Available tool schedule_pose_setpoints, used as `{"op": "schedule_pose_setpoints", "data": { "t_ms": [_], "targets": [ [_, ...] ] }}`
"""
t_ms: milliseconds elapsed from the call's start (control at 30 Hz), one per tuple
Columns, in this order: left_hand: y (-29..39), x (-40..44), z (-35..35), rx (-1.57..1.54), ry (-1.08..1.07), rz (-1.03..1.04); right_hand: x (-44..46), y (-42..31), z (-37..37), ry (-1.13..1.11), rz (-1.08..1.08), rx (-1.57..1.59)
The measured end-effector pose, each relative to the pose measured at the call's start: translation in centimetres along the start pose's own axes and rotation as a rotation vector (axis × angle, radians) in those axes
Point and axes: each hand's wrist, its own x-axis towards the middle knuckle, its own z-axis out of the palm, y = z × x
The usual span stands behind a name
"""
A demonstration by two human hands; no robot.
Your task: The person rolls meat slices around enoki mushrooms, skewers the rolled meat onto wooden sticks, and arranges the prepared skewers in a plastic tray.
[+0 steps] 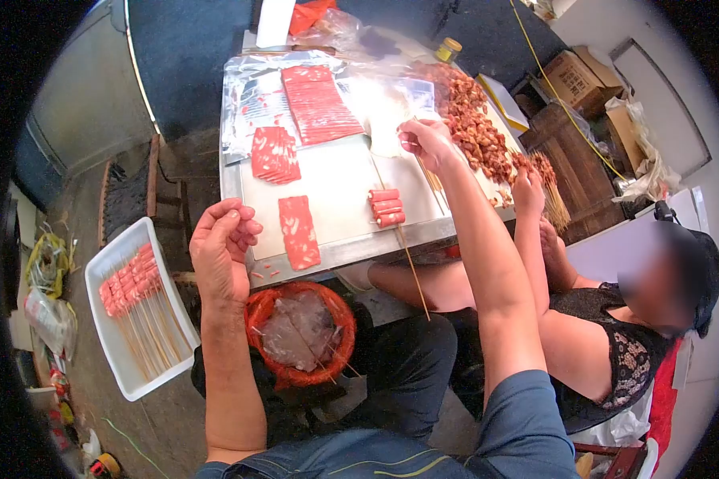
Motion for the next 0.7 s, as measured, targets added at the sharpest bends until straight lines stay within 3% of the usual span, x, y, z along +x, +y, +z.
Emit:
{"op": "schedule_pose_setpoints", "data": {
  "t_ms": [567, 700],
  "targets": [
    [-0.2, 0.1, 0.2, -0.005, -0.002, -0.002, -1.7, 1.5, -1.4, -0.218, -0.037, 0.418],
    [-0.3, 0.1, 0.1, -0.006, -0.007, 0.005, -2.3, 1.3, -1.9, -0.175, -0.065, 0.420]
  ]
}}
